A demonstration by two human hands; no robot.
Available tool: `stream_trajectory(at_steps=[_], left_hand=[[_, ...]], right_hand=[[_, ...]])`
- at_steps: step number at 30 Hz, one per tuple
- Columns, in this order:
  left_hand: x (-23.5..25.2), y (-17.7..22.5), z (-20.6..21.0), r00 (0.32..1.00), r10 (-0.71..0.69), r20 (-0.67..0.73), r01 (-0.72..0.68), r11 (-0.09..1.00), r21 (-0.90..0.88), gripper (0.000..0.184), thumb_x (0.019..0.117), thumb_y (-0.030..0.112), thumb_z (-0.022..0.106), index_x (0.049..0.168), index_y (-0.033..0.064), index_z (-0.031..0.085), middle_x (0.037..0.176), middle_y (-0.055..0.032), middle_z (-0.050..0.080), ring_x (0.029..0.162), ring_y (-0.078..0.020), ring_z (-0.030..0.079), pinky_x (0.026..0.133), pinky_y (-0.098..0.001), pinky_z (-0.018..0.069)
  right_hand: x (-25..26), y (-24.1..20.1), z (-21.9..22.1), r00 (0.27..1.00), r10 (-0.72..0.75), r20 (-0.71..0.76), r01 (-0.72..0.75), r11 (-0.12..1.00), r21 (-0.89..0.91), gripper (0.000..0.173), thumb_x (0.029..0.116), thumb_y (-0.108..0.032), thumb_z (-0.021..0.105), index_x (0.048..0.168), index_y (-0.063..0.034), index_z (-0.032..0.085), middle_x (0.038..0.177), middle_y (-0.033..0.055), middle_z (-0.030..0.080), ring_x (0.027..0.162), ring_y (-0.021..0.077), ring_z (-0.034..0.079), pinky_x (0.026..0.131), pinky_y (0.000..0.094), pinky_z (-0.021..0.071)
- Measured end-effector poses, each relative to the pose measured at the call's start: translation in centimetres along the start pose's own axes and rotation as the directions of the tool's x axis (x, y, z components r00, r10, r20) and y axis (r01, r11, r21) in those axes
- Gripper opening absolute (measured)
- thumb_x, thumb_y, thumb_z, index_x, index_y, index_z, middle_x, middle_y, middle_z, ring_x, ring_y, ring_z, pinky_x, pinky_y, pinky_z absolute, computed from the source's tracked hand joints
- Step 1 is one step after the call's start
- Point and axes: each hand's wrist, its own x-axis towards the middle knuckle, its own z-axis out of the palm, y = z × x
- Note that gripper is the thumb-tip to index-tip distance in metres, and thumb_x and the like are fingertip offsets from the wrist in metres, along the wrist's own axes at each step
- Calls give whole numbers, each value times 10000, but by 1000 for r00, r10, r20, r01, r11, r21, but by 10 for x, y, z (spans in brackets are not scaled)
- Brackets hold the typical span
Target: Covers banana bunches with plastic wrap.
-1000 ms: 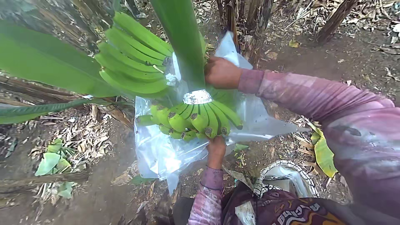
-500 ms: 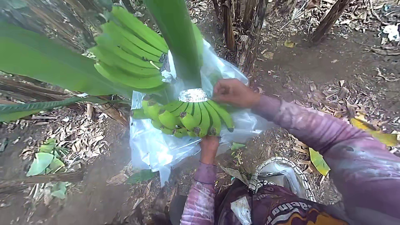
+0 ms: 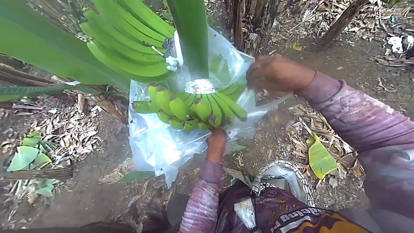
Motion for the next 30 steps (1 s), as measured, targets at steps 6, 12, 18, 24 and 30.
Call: stream_trajectory(at_steps=[6,12,18,24,30], left_hand=[[-5,2,7,998,-56,-26,54,995,-80,222,1023,54,504,1229,64,585,1028,-58,643,893,-121,640,775,-338,572],[-17,-3,9,999,35,-8,-36,975,-217,322,1084,232,378,1237,44,589,1083,-56,649,1030,-120,632,928,-345,546],[-15,-4,3,988,154,-29,-156,962,-225,326,1024,301,542,1234,65,623,1116,-27,680,1091,-101,632,984,-342,529],[-17,7,8,990,74,-118,-81,995,-56,298,1075,106,420,1245,-64,596,1158,-138,641,1125,-114,599,1023,-296,491],[-23,-1,30,997,70,-28,-75,969,-234,315,1072,154,421,1288,-22,567,1201,-105,635,1144,-112,599,1023,-327,499]], right_hand=[[55,-22,28,959,129,-254,-138,990,-15,201,997,-217,637,1048,-65,758,960,153,691,891,310,691,791,525,563],[94,-38,78,830,547,110,-516,677,525,225,1039,-144,552,999,33,685,876,129,651,811,194,613,782,425,520],[87,-55,100,736,651,186,-407,206,890,189,1060,-155,507,945,-57,621,726,-15,557,626,50,532,600,236,487],[42,-63,37,881,453,-138,-274,725,631,297,1019,-210,618,1212,6,685,1105,116,724,967,138,700,894,341,585],[75,17,37,788,614,-45,-597,780,189,576,966,-400,672,1368,2,579,1262,284,636,1176,455,621,998,692,464]])
